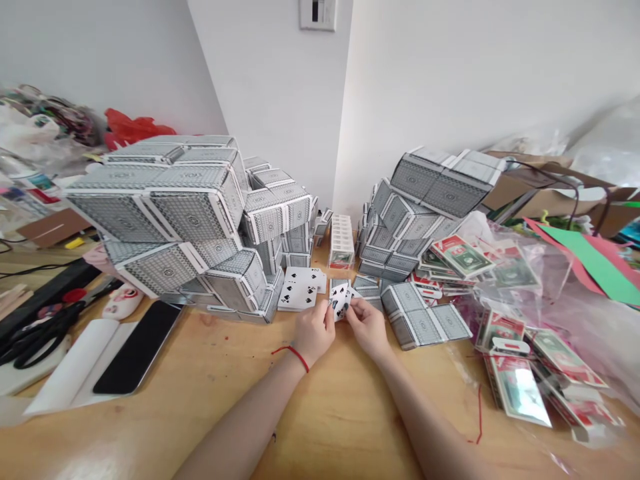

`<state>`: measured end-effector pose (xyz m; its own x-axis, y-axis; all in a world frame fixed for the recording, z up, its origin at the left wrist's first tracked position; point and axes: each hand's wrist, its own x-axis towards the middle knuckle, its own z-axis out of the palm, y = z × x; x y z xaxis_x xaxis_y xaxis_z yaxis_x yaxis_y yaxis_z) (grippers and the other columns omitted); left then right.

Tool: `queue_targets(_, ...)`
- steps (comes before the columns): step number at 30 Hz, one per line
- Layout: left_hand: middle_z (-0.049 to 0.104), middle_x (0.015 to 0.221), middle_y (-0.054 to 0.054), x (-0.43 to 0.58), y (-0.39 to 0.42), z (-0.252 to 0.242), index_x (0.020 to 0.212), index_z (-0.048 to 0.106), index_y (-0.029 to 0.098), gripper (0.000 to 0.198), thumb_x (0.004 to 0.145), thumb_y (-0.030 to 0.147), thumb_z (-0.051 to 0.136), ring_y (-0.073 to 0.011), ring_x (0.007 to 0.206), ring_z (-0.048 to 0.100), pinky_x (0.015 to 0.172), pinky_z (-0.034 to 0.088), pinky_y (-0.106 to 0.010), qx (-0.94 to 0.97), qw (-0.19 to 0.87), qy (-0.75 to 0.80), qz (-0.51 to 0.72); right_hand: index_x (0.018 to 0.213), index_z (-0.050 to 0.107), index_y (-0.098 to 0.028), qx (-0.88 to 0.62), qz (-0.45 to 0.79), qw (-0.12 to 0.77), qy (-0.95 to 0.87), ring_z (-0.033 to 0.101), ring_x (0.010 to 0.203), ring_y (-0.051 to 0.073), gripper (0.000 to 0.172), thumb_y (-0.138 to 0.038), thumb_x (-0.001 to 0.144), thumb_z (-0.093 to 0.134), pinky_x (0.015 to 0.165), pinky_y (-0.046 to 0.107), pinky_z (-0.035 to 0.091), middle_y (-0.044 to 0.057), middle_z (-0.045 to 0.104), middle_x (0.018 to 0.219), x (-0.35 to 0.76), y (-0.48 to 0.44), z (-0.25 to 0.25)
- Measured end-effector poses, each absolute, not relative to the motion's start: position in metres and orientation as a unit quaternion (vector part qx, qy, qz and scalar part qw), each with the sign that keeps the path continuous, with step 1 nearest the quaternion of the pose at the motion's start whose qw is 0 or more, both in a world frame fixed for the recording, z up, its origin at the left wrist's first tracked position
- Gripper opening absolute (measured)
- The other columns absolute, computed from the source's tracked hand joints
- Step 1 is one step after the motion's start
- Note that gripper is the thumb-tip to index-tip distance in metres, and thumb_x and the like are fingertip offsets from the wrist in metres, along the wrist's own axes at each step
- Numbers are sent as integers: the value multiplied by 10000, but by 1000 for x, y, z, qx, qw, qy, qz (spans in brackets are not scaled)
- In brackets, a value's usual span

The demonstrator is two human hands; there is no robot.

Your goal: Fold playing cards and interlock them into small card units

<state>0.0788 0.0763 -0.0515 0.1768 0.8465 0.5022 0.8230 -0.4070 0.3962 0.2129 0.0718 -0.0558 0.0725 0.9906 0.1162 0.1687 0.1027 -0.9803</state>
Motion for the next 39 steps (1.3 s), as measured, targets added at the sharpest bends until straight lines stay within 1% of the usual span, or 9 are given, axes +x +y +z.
queue_targets(5, 488, 454, 6, 79, 76, -50, 629, 419, 188, 176, 798, 215, 378, -114, 439, 482, 446, 277, -228, 805, 57, 488, 333, 818, 590, -174, -636, 197, 431, -609, 618, 624, 193, 215, -323, 781, 440, 594, 277, 459, 63, 662, 685, 210, 65, -59)
queue_targets(8, 493, 463, 4, 79, 76, -50, 622, 412, 190, 180, 797, 210, 375, -111, 438, 479, 443, 274, -228, 813, 74, 470, 336, 858, 591, -172, -661, 127, 405, -618, 612, 587, 196, 223, -300, 776, 428, 566, 274, 446, 69, 659, 666, 210, 63, -60)
queue_targets(10, 501, 472, -1, 79, 76, -51, 624, 416, 188, 182, 800, 207, 372, -113, 444, 484, 448, 275, -231, 803, 65, 484, 341, 883, 591, -175, -652, 143, 419, -616, 612, 586, 189, 231, -297, 774, 429, 579, 276, 453, 68, 667, 690, 212, 64, -59)
queue_targets(15, 483, 445, 6, 78, 78, -52, 611, 406, 190, 201, 808, 218, 381, -114, 429, 473, 450, 255, -238, 774, 39, 531, 343, 916, 602, -184, -570, 305, 476, -596, 626, 696, 199, 243, -307, 752, 472, 655, 301, 483, 63, 678, 806, 215, 70, -56)
queue_targets(17, 476, 440, 8, 78, 78, -52, 604, 402, 191, 203, 805, 217, 387, -113, 422, 467, 447, 248, -237, 771, 39, 533, 346, 920, 610, -186, -559, 329, 480, -591, 626, 714, 206, 248, -307, 751, 473, 664, 310, 485, 62, 678, 806, 216, 71, -56)
queue_targets(26, 505, 467, 3, 80, 76, -51, 606, 401, 189, 194, 799, 215, 392, -109, 437, 482, 460, 274, -226, 781, 59, 508, 357, 915, 610, -184, -659, 148, 422, -605, 630, 645, 211, 245, -276, 783, 426, 609, 301, 467, 77, 679, 765, 209, 63, -56)
queue_targets(30, 505, 458, 1, 79, 76, -51, 607, 407, 188, 201, 805, 225, 389, -114, 439, 490, 459, 272, -229, 769, 50, 528, 357, 911, 619, -195, -631, 178, 445, -610, 638, 719, 211, 239, -276, 787, 432, 668, 309, 482, 78, 680, 858, 211, 65, -58)
queue_targets(36, 513, 452, 3, 79, 76, -50, 622, 422, 186, 196, 809, 231, 385, -114, 427, 493, 441, 252, -227, 755, 36, 554, 349, 909, 608, -180, -580, 286, 478, -595, 644, 776, 204, 228, -272, 761, 461, 705, 306, 502, 70, 684, 875, 215, 70, -57)
queue_targets(39, 510, 445, 8, 81, 75, -51, 618, 421, 187, 205, 813, 238, 384, -111, 423, 494, 445, 259, -225, 754, 39, 558, 345, 901, 605, -177, -602, 266, 463, -594, 649, 761, 200, 220, -257, 754, 462, 691, 294, 503, 64, 688, 849, 213, 68, -54)
